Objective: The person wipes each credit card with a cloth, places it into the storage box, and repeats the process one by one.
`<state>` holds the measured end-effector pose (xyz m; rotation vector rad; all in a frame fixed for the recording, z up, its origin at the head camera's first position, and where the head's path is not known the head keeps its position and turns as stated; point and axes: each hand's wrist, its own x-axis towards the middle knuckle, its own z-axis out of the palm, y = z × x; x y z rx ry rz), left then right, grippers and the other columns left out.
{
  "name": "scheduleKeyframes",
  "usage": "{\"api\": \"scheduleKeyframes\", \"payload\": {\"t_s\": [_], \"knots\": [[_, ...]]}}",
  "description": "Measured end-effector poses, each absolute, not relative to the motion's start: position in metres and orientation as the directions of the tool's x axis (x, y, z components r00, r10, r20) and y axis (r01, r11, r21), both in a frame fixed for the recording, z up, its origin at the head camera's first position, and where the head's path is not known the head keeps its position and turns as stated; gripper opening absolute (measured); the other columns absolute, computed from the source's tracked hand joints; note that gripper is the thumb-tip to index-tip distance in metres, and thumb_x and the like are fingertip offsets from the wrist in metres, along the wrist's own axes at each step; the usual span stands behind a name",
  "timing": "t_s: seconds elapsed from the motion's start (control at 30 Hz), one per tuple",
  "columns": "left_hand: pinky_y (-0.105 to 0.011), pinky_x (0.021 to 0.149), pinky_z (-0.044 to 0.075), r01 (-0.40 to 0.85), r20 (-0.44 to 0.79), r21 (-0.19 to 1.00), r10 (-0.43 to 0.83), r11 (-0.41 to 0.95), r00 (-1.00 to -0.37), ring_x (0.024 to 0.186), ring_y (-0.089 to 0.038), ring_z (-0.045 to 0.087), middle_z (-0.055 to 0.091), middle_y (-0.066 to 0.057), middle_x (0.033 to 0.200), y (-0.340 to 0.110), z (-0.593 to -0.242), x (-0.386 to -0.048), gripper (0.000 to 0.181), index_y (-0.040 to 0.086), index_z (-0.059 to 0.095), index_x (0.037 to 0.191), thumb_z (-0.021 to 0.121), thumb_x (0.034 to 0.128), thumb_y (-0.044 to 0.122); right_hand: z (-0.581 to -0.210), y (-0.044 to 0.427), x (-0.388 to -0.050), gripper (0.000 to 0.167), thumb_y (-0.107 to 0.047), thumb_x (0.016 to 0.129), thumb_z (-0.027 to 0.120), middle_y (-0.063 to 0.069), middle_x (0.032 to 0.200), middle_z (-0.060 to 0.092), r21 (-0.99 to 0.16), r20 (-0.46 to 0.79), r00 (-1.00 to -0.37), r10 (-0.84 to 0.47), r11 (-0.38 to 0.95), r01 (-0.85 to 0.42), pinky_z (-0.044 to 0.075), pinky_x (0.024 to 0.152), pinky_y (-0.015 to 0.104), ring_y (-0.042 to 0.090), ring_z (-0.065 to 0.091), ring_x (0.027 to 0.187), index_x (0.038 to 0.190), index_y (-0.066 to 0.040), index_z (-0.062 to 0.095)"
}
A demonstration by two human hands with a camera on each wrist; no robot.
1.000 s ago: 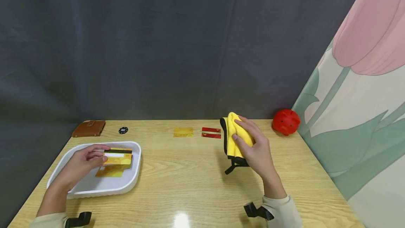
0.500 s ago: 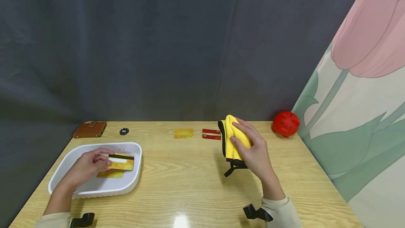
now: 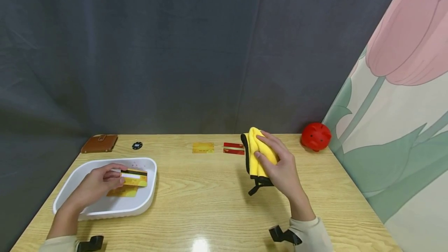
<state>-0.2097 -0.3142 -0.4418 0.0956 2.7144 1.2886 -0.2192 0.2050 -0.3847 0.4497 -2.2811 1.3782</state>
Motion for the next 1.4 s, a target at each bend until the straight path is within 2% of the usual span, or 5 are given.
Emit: {"api": "scheduleKeyframes", "payload": {"t_s": [0.13, 0.43, 0.93, 1.13, 1.4], "knots": [[-0.019, 0.073, 0.056, 0.063, -0.037, 0.755, 0.138, 0.653, -0.990, 0.090, 0.001, 0.070, 0.075, -0.018, 0.114, -0.319, -0.440, -0.207, 0.041, -0.001, 0.061, 0.132, 0.073, 0.0975, 0.018, -0.385, 0.205, -0.220, 0.044, -0.006, 0.093, 0.076, 0.004, 0.152, 0.057, -0.748, 0.521, -0.852, -0.053, 0.452, -0.485, 0.054, 0.083, 0.011, 0.007, 0.057, 0.119, 0.135, -0.018, 0.069], [-0.029, 0.076, 0.064, 0.149, 0.036, 0.793, 0.198, 0.590, -0.980, 0.087, 0.001, 0.071, 0.069, -0.028, 0.116, -0.325, -0.444, -0.207, 0.028, -0.010, 0.059, 0.129, 0.058, 0.1007, -0.004, -0.385, 0.205, -0.220, 0.045, -0.005, 0.092, 0.076, 0.003, 0.152, 0.057, -0.747, 0.523, -0.850, -0.059, 0.449, -0.491, 0.054, 0.084, 0.011, 0.006, 0.057, 0.120, 0.135, -0.018, 0.069], [-0.025, 0.068, 0.061, 0.102, 0.073, 0.646, 0.071, 0.757, -0.995, 0.080, -0.007, 0.073, 0.077, -0.019, 0.103, -0.318, -0.438, -0.207, 0.027, -0.004, 0.065, 0.122, 0.066, 0.0958, -0.003, -0.384, 0.203, -0.220, 0.045, -0.004, 0.092, 0.076, 0.004, 0.152, 0.056, -0.745, 0.525, -0.848, -0.066, 0.447, -0.496, 0.055, 0.082, 0.012, 0.004, 0.057, 0.120, 0.135, -0.017, 0.069], [-0.029, 0.073, 0.064, 0.126, 0.085, 0.692, 0.094, 0.711, -0.992, 0.084, -0.004, 0.073, 0.076, -0.022, 0.108, -0.320, -0.435, -0.205, 0.030, -0.006, 0.063, 0.126, 0.065, 0.0966, -0.004, -0.385, 0.203, -0.221, 0.044, -0.004, 0.092, 0.076, 0.005, 0.152, 0.057, -0.743, 0.526, -0.848, -0.069, 0.448, -0.497, 0.055, 0.082, 0.012, 0.008, 0.058, 0.119, 0.134, -0.016, 0.070], [-0.023, 0.076, 0.062, 0.205, 0.132, 0.717, 0.159, 0.666, -0.978, 0.089, 0.004, 0.070, 0.076, -0.018, 0.113, -0.304, -0.418, -0.201, 0.030, -0.001, 0.063, 0.130, 0.065, 0.1002, 0.005, -0.383, 0.206, -0.220, 0.044, -0.006, 0.094, 0.074, 0.005, 0.153, 0.055, -0.744, 0.509, -0.858, -0.064, 0.469, -0.476, 0.055, 0.082, 0.011, 0.020, 0.060, 0.119, 0.137, -0.017, 0.068]]}}
